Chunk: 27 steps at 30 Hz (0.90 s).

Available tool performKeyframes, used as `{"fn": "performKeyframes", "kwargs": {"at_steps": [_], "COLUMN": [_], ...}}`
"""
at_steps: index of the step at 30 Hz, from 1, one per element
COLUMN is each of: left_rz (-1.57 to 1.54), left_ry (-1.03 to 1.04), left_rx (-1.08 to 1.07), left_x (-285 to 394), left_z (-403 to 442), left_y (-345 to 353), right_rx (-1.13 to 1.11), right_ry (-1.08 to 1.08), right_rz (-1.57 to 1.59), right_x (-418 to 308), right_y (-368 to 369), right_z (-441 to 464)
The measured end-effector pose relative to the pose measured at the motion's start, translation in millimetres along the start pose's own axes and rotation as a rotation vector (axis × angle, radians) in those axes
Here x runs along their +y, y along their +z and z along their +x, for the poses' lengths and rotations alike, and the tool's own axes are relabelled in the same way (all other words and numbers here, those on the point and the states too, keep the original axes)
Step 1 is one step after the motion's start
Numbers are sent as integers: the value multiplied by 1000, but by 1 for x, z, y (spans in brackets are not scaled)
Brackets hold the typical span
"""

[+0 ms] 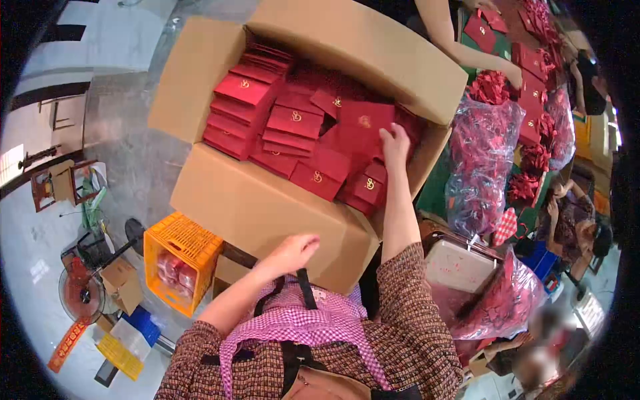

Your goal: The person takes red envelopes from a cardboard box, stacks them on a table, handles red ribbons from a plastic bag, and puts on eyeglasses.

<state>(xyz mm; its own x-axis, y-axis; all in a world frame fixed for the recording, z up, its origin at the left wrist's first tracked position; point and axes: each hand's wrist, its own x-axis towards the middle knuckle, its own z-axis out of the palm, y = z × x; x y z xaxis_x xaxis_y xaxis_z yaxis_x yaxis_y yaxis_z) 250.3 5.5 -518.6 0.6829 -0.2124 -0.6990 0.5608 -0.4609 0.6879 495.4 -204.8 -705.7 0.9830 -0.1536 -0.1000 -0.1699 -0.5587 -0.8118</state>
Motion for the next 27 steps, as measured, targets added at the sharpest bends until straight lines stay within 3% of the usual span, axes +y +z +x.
{"fn": "performKeyframes", "kwargs": {"at_steps": [2,5,6,8,9,11,12,14,15,16,23,27], "left_rz": [-47,-284,-362,-546,-561,-462,-458,-464,-260,-253,-26,17], "left_ry": [29,23,-7,-80,-115,-240,-242,-350,-178,-178,-183,-185], "left_rx": [69,126,133,151,169,188,181,235,308,303,364,304], "left_x": [-16,-34,-40,-42,-47,-45,-42,-38,-55,-69,-94,-84], "left_z": [14,41,51,71,83,101,109,122,133,142,157,156], "left_y": [-9,-34,-42,-53,-56,-65,-65,-65,-61,-57,-43,-46], "right_rx": [206,200,227,-71,95,-191,-223,-185,-167,-149,-157,-109], "right_ry": [144,289,366,361,534,551,589,470,443,413,452,524], "right_rz": [409,809,682,487,607,651,754,396,348,298,177,368], "right_x": [-18,-26,-44,-34,-29,-7,8,4,15,21,14,-1], "right_y": [-32,-66,-66,-60,-34,-8,13,37,48,55,32,15], "right_z": [-11,-43,-61,-96,-122,-155,-173,-181,-184,-183,-173,-169]}}
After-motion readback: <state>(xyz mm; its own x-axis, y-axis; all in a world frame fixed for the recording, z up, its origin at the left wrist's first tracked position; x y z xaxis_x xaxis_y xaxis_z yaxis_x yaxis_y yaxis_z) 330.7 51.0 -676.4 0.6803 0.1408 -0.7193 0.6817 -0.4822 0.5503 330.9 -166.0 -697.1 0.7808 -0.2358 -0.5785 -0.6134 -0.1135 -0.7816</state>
